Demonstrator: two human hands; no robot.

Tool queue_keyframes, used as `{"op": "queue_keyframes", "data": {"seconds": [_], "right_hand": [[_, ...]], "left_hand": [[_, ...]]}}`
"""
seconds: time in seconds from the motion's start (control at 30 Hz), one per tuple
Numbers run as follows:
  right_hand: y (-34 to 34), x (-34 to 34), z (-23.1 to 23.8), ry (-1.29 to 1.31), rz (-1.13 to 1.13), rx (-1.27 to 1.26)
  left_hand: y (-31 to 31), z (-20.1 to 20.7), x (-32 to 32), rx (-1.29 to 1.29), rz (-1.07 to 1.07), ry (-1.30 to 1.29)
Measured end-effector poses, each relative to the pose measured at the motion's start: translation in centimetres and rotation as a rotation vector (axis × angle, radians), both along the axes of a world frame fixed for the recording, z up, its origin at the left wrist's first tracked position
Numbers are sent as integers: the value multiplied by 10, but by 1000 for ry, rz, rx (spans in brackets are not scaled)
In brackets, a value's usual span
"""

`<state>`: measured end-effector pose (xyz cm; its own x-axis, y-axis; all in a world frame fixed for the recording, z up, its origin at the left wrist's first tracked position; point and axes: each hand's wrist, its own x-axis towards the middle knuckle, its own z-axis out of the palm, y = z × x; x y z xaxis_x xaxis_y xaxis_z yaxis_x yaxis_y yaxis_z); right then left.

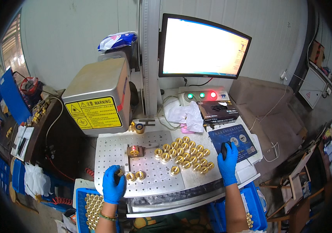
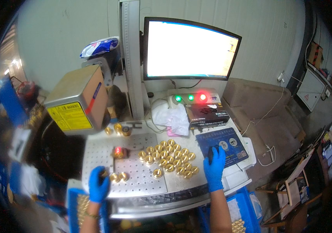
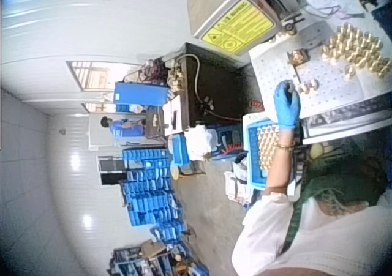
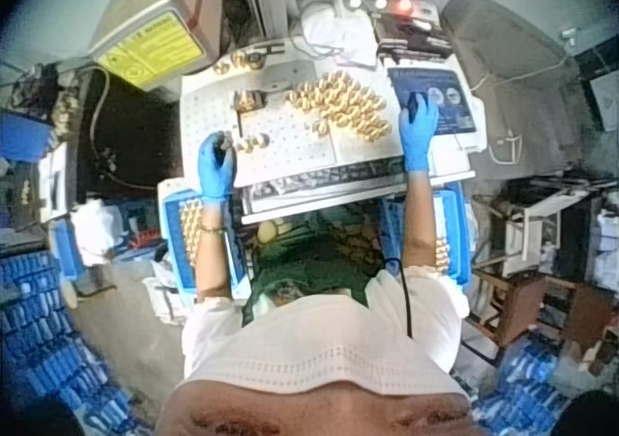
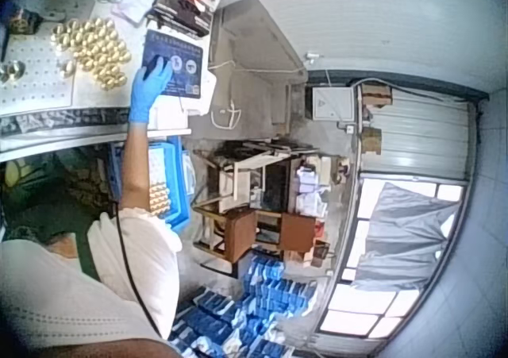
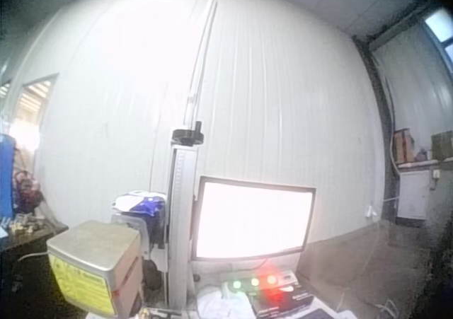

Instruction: The person marks brass parts using a laser marking machine.

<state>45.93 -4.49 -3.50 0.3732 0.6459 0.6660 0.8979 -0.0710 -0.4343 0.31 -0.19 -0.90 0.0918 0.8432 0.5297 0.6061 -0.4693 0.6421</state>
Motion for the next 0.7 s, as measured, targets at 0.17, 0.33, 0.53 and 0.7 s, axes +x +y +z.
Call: {"op": "queue_keyframes", "data": {"seconds": [0.17,0.33,0.53,0.7], "right_hand": [[0,-1,0,-3,-2,9],[-2,-4,2,-10,22,-3],[-3,-4,4,1,29,-20],[-4,-4,4,11,36,-21]], "left_hand": [[1,-3,-1,1,-1,-4],[1,-5,-2,-19,4,-31],[1,-4,-2,-33,-1,-17],[1,-4,-2,-3,9,20]]}}
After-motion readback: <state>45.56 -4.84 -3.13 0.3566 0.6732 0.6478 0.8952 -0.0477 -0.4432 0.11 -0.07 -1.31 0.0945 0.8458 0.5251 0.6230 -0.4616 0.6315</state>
